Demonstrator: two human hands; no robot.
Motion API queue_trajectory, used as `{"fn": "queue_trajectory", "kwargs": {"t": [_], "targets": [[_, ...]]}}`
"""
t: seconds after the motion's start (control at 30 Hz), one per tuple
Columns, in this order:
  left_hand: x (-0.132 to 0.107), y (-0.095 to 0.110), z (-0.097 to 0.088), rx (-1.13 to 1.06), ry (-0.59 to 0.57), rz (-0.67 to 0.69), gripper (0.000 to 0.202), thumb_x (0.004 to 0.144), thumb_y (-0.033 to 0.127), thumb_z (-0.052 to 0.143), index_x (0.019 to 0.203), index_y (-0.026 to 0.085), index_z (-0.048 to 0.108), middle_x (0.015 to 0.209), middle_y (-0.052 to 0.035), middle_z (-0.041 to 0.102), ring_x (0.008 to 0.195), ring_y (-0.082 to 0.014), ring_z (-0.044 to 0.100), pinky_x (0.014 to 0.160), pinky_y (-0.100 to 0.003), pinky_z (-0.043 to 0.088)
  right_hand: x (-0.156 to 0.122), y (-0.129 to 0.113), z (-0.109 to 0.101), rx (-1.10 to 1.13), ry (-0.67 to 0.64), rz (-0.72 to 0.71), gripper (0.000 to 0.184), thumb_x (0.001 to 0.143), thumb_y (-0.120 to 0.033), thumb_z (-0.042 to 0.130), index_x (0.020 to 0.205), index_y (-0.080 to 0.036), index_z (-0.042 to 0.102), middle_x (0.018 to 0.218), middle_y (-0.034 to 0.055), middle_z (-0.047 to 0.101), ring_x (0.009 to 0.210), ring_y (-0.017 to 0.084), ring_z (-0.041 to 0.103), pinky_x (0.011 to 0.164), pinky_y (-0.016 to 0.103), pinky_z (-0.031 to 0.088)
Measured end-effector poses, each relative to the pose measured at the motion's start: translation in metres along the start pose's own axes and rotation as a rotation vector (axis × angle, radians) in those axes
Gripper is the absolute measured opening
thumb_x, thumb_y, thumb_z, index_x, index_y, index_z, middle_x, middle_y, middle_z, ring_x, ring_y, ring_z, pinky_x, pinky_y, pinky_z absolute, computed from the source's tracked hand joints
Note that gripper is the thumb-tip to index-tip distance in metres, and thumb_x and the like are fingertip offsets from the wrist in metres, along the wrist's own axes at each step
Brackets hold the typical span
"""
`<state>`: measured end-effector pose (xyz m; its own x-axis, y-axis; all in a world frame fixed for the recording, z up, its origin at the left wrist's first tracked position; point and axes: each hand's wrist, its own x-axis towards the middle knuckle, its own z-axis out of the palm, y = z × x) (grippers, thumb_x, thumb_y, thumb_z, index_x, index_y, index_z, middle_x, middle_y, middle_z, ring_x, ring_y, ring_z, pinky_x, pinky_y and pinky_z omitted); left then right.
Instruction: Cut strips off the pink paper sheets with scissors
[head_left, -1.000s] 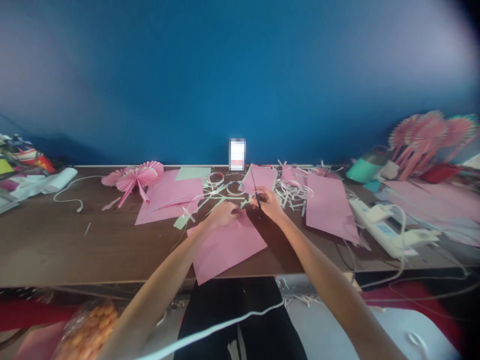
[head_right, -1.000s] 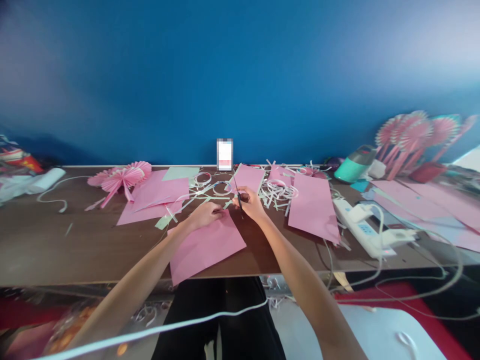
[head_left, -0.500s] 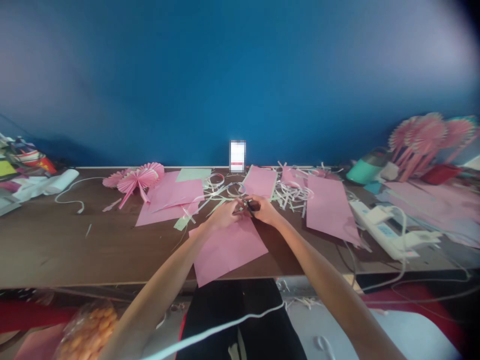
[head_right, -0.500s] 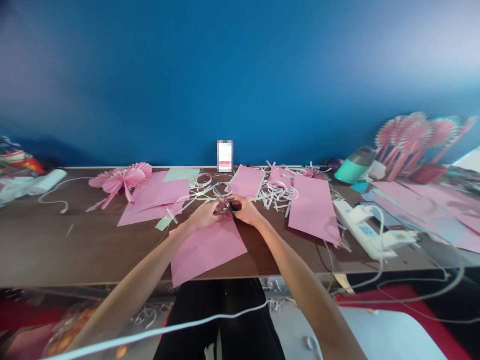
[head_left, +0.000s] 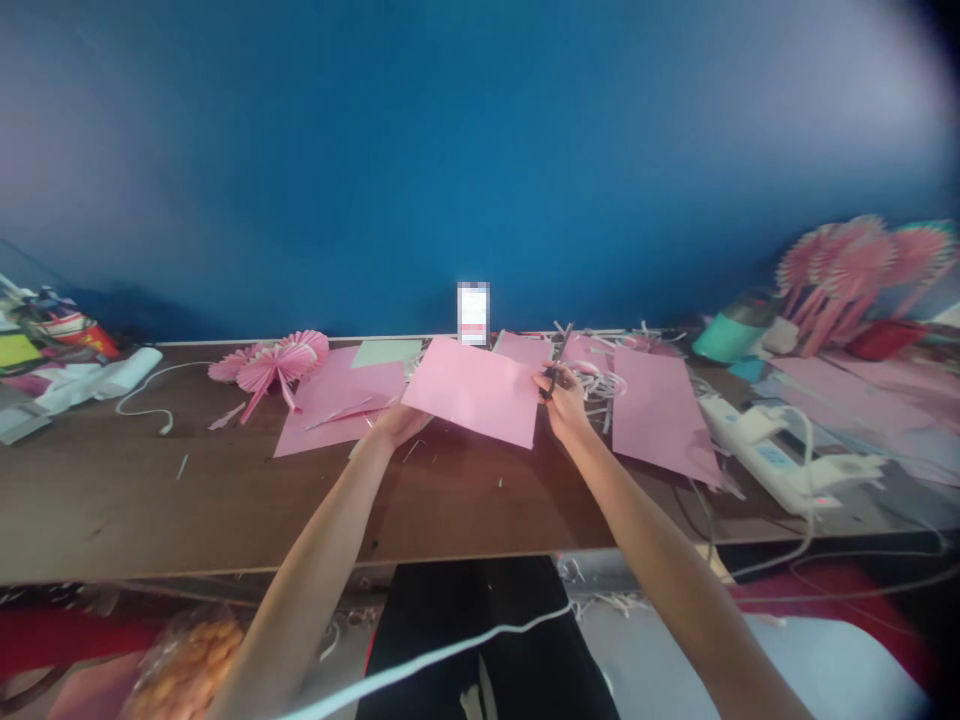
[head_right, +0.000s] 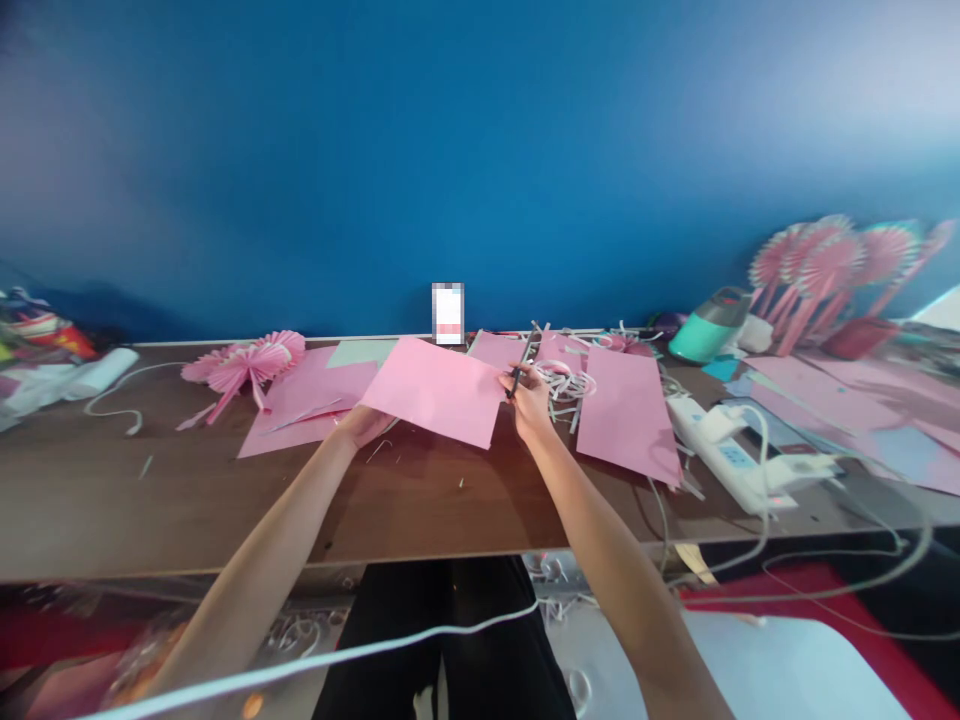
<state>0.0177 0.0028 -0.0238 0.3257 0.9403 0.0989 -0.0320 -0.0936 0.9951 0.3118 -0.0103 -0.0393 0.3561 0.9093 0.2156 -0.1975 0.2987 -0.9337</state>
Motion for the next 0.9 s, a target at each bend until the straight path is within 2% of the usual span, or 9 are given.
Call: {"fn": "queue_trajectory", "kwargs": {"t": [0.1,0.13,0.17,0.23,0.33,0.53,0.6,0.7,0.9], "targets": [[-0.012,-0.002,0.026,-0.143,-0.360,-0.105,0.071,0.057,0.027,0.081,0.121,0.019,0.053,0.110,-0.0116,0.065,0.109,-0.0278,0.058,0.095,-0.043,0.045,-0.003,0.004,0.005,-0.010,0.054,-0.028,0.044,0.064,-0.034,0.072,0.102,-0.022,0.056,0.075,-0.0014,0.060,0.062,0.012,0.057,0.046,0.021,0.041],[-0.015,-0.002,0.035,-0.174,-0.405,-0.114,0.073,0.056,0.026,0.082,0.122,0.019,0.053,0.112,-0.0119,0.064,0.111,-0.0282,0.057,0.097,-0.043,0.044,-0.005,0.004,0.007,-0.013,0.065,-0.044,0.044,0.064,-0.034,0.072,0.104,-0.022,0.055,0.077,-0.0009,0.061,0.063,0.012,0.058,0.048,0.022,0.042],[-0.017,-0.002,0.043,-0.217,-0.392,-0.114,0.069,0.060,0.031,0.080,0.122,0.018,0.053,0.113,-0.0124,0.064,0.112,-0.0281,0.057,0.098,-0.044,0.043,-0.007,0.003,0.010,-0.018,0.071,-0.056,0.045,0.065,-0.035,0.071,0.104,-0.022,0.055,0.078,-0.0003,0.061,0.064,0.013,0.059,0.049,0.022,0.043],[-0.016,-0.003,0.057,-0.299,-0.195,-0.102,0.053,0.073,0.043,0.068,0.118,0.016,0.056,0.109,-0.0124,0.065,0.108,-0.0269,0.059,0.096,-0.044,0.045,-0.011,0.002,0.015,-0.027,0.064,-0.069,0.045,0.065,-0.035,0.070,0.105,-0.021,0.056,0.081,0.0011,0.063,0.066,0.013,0.060,0.052,0.023,0.045],[-0.007,-0.007,0.066,-0.331,0.003,-0.088,0.046,0.081,0.043,0.058,0.118,0.015,0.055,0.108,-0.0113,0.066,0.106,-0.0250,0.060,0.094,-0.042,0.046,-0.015,0.000,0.020,-0.034,0.014,-0.072,0.043,0.066,-0.034,0.068,0.105,-0.021,0.058,0.083,0.0019,0.064,0.067,0.014,0.059,0.054,0.024,0.046],[0.012,-0.016,0.041,-0.208,0.318,0.039,0.054,0.074,0.037,0.069,0.122,0.018,0.054,0.118,-0.0086,0.063,0.118,-0.0246,0.052,0.103,-0.041,0.039,-0.017,-0.008,0.018,-0.142,-0.266,-0.039,0.047,0.066,-0.030,0.068,0.111,-0.022,0.059,0.083,0.0008,0.063,0.071,0.014,0.059,0.065,0.028,0.048],[0.013,-0.017,0.030,-0.161,0.349,0.047,0.054,0.071,0.037,0.072,0.119,0.018,0.056,0.122,-0.0086,0.060,0.121,-0.0240,0.049,0.105,-0.040,0.037,-0.017,-0.010,0.015,-0.246,-0.373,-0.063,0.045,0.069,-0.030,0.067,0.112,-0.021,0.059,0.082,0.0008,0.062,0.075,0.015,0.059,0.071,0.029,0.047],[0.013,-0.018,0.019,-0.171,0.289,0.028,0.051,0.069,0.038,0.073,0.113,0.017,0.060,0.120,-0.0105,0.061,0.120,-0.0243,0.050,0.104,-0.041,0.038,-0.016,-0.011,0.011,-0.411,-0.440,-0.102,0.037,0.071,-0.033,0.066,0.106,-0.020,0.063,0.082,0.0009,0.062,0.078,0.016,0.058,0.074,0.029,0.045],[0.013,-0.025,0.014,-0.210,0.228,0.004,0.053,0.067,0.036,0.075,0.114,0.016,0.059,0.121,-0.0111,0.061,0.117,-0.0239,0.053,0.103,-0.039,0.039,-0.013,-0.009,0.002,-0.483,-0.519,-0.095,0.036,0.071,-0.035,0.068,0.103,-0.019,0.064,0.088,0.0030,0.065,0.082,0.019,0.060,0.077,0.030,0.046]]}}
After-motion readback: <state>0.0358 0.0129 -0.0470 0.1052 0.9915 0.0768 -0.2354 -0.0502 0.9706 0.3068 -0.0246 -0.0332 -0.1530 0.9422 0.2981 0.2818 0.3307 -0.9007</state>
